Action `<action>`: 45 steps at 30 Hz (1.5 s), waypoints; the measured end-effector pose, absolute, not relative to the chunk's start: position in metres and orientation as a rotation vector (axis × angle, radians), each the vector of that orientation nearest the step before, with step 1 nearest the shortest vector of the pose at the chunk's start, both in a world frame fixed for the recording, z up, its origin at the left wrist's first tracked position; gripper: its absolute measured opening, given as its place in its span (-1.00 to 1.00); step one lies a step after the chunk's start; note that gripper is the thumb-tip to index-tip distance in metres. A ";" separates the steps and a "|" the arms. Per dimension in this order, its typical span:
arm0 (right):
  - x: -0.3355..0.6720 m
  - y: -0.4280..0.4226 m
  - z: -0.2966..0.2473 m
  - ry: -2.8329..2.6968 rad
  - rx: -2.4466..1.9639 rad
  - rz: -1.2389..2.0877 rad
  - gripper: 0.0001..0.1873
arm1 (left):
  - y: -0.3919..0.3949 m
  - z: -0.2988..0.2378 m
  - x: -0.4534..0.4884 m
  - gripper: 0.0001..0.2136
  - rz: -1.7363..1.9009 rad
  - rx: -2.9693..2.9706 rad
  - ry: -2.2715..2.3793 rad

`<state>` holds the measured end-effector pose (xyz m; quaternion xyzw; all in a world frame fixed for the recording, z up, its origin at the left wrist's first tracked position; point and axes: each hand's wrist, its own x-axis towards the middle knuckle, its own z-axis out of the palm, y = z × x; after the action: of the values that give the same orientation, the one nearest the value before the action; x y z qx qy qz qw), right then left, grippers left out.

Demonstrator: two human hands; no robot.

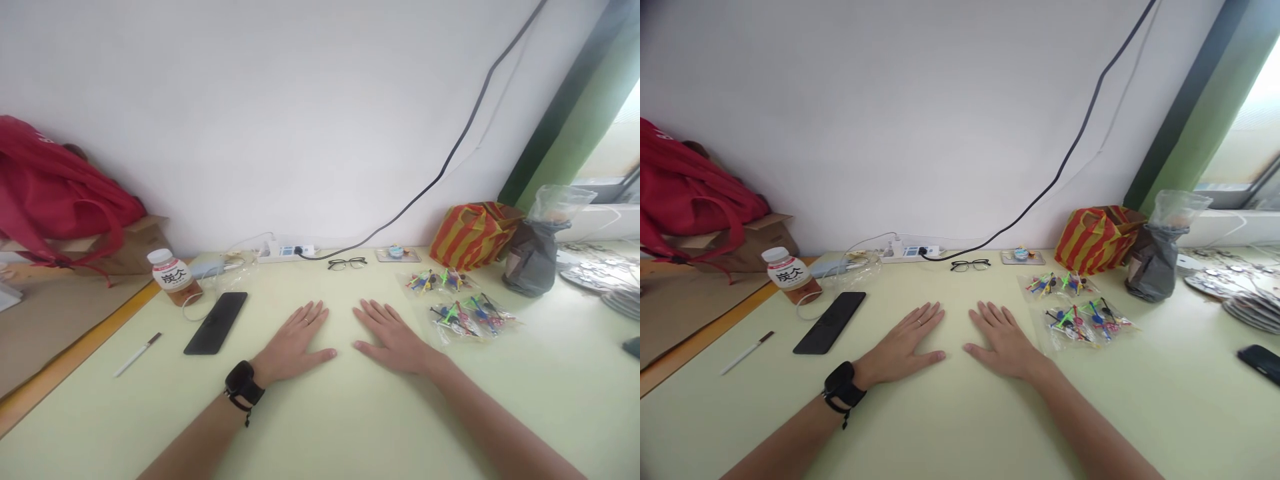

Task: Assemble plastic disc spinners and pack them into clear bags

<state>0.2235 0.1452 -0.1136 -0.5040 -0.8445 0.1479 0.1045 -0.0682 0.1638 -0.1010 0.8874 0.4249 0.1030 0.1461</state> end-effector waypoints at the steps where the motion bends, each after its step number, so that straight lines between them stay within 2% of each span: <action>1: 0.224 0.146 -0.112 -2.487 -1.487 0.446 -0.15 | 0.164 -0.101 -0.068 -0.20 0.294 2.554 1.226; 14: 0.224 0.145 -0.104 -2.511 -1.534 0.543 -0.10 | 0.161 -0.094 -0.065 -0.18 0.213 2.544 1.290; 36: 0.223 0.145 -0.108 -2.521 -1.542 0.494 -0.11 | 0.158 -0.090 -0.061 -0.22 0.180 2.590 1.315; 45: 0.218 0.141 -0.109 -2.575 -1.486 0.384 -0.02 | 0.155 -0.088 -0.061 -0.15 0.121 2.612 1.351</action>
<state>0.2180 0.1409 -0.1091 -0.4945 -0.8567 0.1279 0.0719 -0.0613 0.1555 -0.0883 0.8831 0.4568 0.0409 0.0992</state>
